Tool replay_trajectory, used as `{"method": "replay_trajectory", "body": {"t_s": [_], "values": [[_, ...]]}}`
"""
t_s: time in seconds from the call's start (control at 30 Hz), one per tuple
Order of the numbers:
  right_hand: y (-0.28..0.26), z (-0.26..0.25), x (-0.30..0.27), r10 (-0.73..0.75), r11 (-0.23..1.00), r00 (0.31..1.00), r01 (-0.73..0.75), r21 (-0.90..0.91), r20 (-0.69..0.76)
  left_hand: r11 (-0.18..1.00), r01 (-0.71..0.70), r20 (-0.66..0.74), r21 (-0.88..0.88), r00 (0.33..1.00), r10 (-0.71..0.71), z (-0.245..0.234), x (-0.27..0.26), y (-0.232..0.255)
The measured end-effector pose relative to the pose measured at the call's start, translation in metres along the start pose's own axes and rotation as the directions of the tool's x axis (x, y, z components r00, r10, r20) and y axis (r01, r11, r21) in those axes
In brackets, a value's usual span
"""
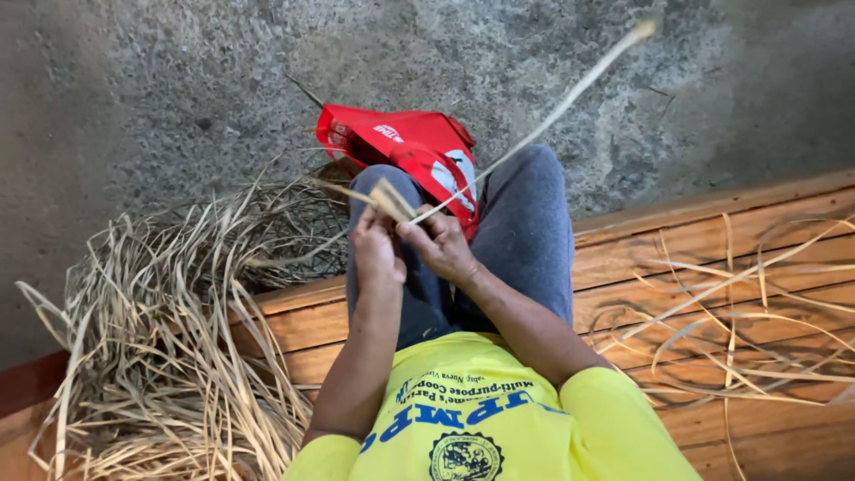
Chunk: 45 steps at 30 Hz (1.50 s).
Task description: Processing thin wooden or plant-based strips by pulling them through the hands and using a small wooden block for smoothing
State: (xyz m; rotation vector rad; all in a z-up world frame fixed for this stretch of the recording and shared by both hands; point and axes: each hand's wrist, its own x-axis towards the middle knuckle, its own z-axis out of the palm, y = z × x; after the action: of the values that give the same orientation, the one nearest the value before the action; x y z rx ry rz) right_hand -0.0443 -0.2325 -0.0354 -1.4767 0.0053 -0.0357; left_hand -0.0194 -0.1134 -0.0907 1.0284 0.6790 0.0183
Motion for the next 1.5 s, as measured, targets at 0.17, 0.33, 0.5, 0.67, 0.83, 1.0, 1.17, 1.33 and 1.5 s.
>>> {"method": "replay_trajectory", "body": {"t_s": [0.17, 0.33, 0.5, 0.67, 0.83, 1.0, 1.17, 1.33, 1.5], "values": [[-0.002, -0.007, 0.009, -0.060, 0.997, 0.996, 0.062, -0.036, 0.065, 0.988, -0.096, 0.065, 0.119, 0.994, 0.089, 0.020, 0.013, 0.022], [-0.026, -0.010, -0.001, -0.115, 0.988, 0.980, 0.129, -0.080, 0.161, 0.970, -0.103, 0.023, 0.221, 0.995, 0.101, 0.016, 0.058, 0.028], [-0.039, -0.014, -0.026, -0.168, 0.982, 0.956, 0.184, -0.046, 0.238, 0.838, -0.314, -0.038, 0.445, 0.929, 0.368, 0.008, 0.085, 0.041], [-0.054, -0.029, -0.048, -0.172, 0.980, 0.920, 0.197, -0.037, 0.352, 0.716, -0.272, -0.197, 0.643, 0.845, 0.497, -0.013, 0.120, 0.030], [-0.064, -0.050, -0.079, -0.178, 0.976, 0.917, 0.212, -0.057, 0.357, 0.455, -0.174, -0.161, 0.873, 0.778, 0.608, -0.064, 0.179, 0.008], [-0.080, -0.072, -0.102, -0.209, 0.968, 0.881, 0.247, -0.036, 0.425, 0.488, 0.034, -0.369, 0.872, 0.700, 0.612, -0.087, 0.197, -0.001], [-0.118, -0.088, -0.111, -0.255, 0.919, 0.821, 0.370, -0.137, 0.510, 0.520, 0.057, -0.416, 0.852, 0.677, 0.607, -0.120, 0.198, 0.006], [-0.144, -0.093, -0.083, -0.095, 0.903, 0.772, 0.333, -0.272, 0.629, 0.820, -0.179, -0.220, 0.544, 0.913, 0.345, -0.080, 0.170, 0.043], [-0.112, -0.099, -0.004, 0.307, 0.880, 0.791, -0.025, -0.473, 0.529, 0.890, -0.104, 0.086, 0.444, 0.994, 0.073, 0.004, 0.097, 0.093]]}}
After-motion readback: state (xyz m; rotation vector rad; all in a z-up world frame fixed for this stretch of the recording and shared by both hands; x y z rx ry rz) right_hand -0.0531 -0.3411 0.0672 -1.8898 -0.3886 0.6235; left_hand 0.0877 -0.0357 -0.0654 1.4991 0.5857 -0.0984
